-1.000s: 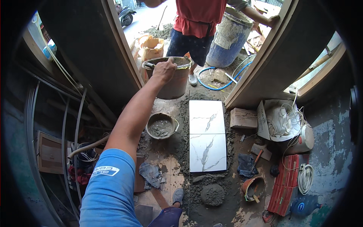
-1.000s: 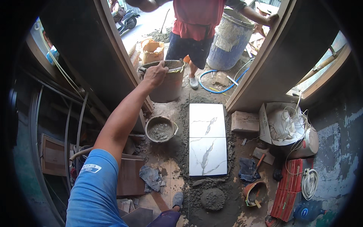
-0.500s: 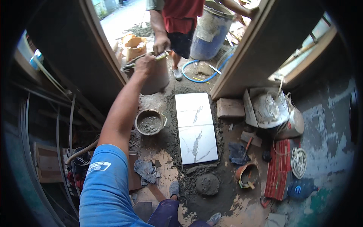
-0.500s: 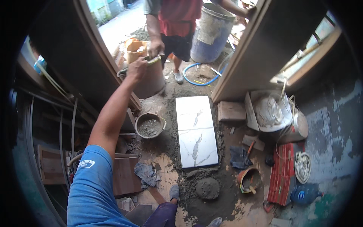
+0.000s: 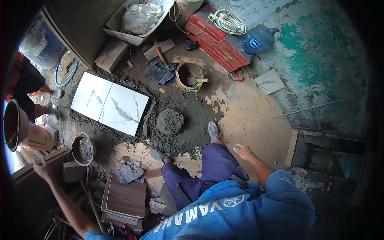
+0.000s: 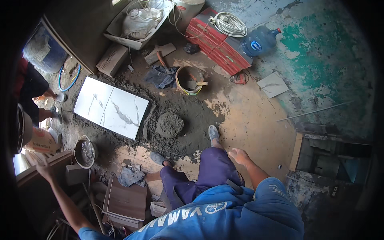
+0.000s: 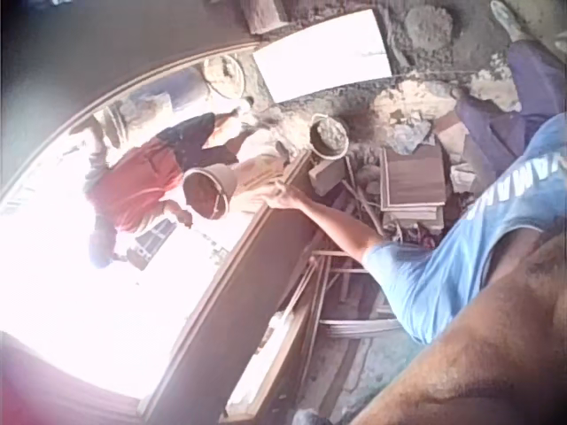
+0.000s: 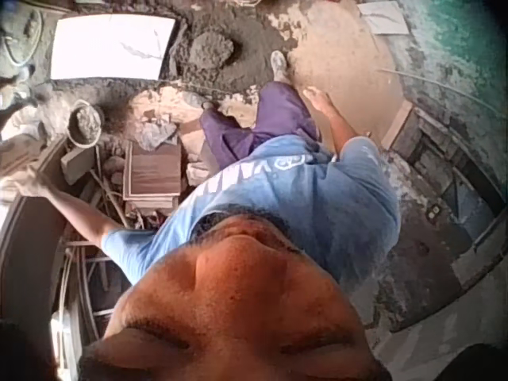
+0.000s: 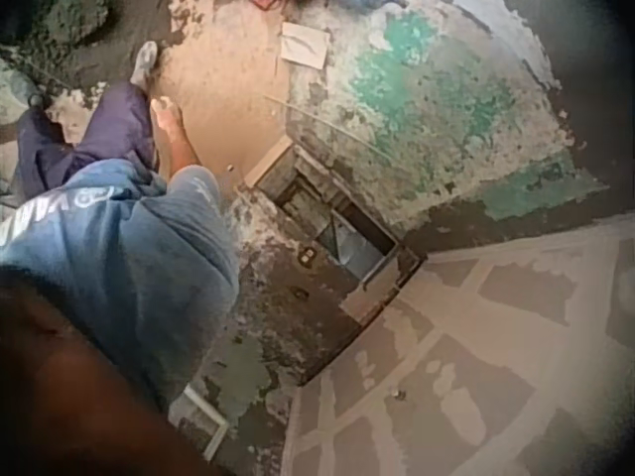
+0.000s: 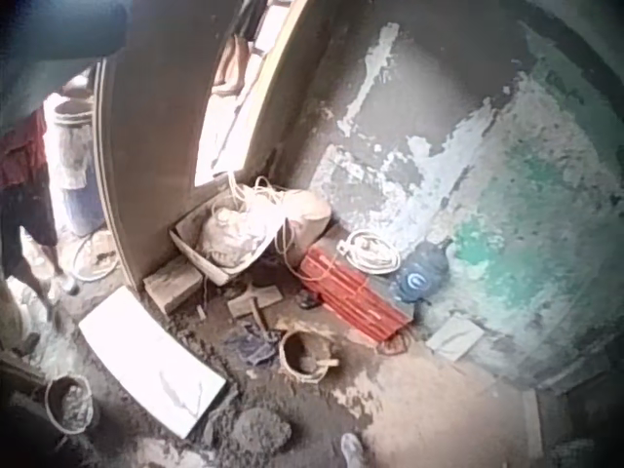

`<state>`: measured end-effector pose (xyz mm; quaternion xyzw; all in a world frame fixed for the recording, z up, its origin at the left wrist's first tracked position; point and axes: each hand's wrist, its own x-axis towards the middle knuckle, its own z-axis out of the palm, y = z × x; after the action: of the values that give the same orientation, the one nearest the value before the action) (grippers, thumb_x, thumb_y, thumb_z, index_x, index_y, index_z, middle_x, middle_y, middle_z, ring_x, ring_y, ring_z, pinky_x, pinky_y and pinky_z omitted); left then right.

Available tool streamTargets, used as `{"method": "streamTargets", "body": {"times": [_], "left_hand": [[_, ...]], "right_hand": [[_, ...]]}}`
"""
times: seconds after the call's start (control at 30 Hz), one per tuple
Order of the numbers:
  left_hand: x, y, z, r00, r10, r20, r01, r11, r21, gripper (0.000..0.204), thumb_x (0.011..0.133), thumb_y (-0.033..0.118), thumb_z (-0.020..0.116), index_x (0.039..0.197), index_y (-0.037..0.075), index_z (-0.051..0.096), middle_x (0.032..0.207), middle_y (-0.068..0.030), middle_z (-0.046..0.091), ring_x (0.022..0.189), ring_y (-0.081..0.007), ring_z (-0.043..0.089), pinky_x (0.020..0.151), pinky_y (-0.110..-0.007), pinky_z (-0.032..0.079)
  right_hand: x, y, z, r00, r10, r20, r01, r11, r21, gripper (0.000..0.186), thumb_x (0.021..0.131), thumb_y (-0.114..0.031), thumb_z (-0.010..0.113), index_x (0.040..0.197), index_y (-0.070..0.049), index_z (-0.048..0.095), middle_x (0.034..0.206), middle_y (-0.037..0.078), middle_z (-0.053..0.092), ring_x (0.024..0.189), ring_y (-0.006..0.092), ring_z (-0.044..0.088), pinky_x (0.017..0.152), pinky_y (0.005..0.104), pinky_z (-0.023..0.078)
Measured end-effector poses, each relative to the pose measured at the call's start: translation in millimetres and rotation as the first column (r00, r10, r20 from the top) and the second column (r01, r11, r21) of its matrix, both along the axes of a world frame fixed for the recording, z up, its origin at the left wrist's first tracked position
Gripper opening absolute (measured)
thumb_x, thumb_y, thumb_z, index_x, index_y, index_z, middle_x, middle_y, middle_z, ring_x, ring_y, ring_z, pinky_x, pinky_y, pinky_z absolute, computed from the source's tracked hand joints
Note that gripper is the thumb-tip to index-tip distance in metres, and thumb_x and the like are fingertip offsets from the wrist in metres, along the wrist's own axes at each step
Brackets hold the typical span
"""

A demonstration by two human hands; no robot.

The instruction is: Spreading mortar on the floor using a trowel to prepare for tile placement.

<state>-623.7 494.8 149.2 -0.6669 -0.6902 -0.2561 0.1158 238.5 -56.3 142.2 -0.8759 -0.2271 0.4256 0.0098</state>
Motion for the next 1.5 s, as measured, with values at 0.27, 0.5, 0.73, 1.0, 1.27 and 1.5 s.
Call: {"method": "streamTargets", "body": {"times": [0.27, 0.5, 0.73, 1.0, 1.27, 1.5], "left_hand": [[327, -421, -187, 0.944, 0.044, 0.327, 0.283, 0.401, -0.871, 0.07, 0.069, 0.023, 0.083, 0.125, -0.005, 0.052, 0.123, -0.029, 0.053, 0.119, -0.0472, 0.047, 0.102, -0.051, 0.038], [584, -620, -168, 0.55, 0.83, 0.095, 0.247, -0.053, -0.967, 0.085, 0.08, 0.049, 0.075, 0.135, -0.009, 0.046, 0.137, -0.0289, 0.049, 0.126, -0.0377, 0.051, 0.105, -0.042, 0.041], [693, -633, -127, 0.693, 0.687, -0.22, -0.068, -0.241, -0.968, 0.106, 0.072, 0.052, 0.079, 0.146, -0.004, 0.029, 0.14, -0.0312, 0.042, 0.13, -0.0418, 0.045, 0.109, -0.046, 0.038], [750, -676, -148, 0.641, 0.746, -0.18, 0.061, -0.283, -0.957, 0.109, 0.074, 0.06, 0.073, 0.147, -0.004, 0.026, 0.138, -0.0316, 0.042, 0.128, -0.0434, 0.045, 0.108, -0.045, 0.038], [731, -717, -181, 0.707, 0.689, -0.156, -0.106, -0.114, -0.988, 0.062, 0.082, 0.043, 0.072, 0.118, -0.002, 0.05, 0.112, -0.026, 0.053, 0.107, -0.0428, 0.053, 0.093, -0.047, 0.044], [625, -740, -155, 0.809, 0.561, 0.174, 0.242, -0.049, -0.969, 0.032, 0.091, 0.03, 0.062, 0.088, -0.001, 0.059, 0.095, -0.0246, 0.06, 0.096, -0.0429, 0.058, 0.084, -0.047, 0.046]], "right_hand": [[67, 14, -48, 0.97, 0.156, -0.185, -0.202, 0.943, -0.264, 0.066, 0.089, -0.059, 0.057, 0.116, 0.0, 0.064, 0.115, 0.025, 0.065, 0.109, 0.0361, 0.063, 0.096, 0.0423, 0.047], [311, 236, -314, 0.965, 0.12, 0.231, -0.179, 0.951, 0.254, 0.071, 0.088, -0.059, 0.059, 0.127, 0.0, 0.054, 0.129, 0.026, 0.057, 0.121, 0.0385, 0.055, 0.102, 0.0437, 0.042], [325, 411, -487, 0.992, 0.082, -0.098, -0.082, 0.997, 0.006, 0.071, 0.079, -0.062, 0.069, 0.097, 0.006, 0.068, 0.098, 0.025, 0.068, 0.101, 0.039, 0.064, 0.093, 0.0459, 0.047], [397, 440, -522, 0.502, 0.852, 0.147, -0.853, 0.516, -0.079, 0.07, 0.089, -0.061, 0.051, 0.137, -0.01, 0.052, 0.112, 0.025, 0.066, 0.088, 0.0387, 0.068, 0.074, 0.0485, 0.053], [322, 426, -497, 0.51, 0.713, 0.481, -0.725, 0.657, -0.206, 0.049, 0.094, -0.046, 0.053, 0.121, -0.005, 0.062, 0.112, 0.025, 0.066, 0.11, 0.0409, 0.062, 0.091, 0.0478, 0.048], [306, 279, -305, 0.814, 0.57, 0.112, -0.575, 0.762, 0.299, 0.051, 0.088, -0.015, 0.066, 0.131, -0.003, 0.042, 0.089, 0.008, 0.059, 0.074, 0.0201, 0.062, 0.062, 0.034, 0.052]]}}
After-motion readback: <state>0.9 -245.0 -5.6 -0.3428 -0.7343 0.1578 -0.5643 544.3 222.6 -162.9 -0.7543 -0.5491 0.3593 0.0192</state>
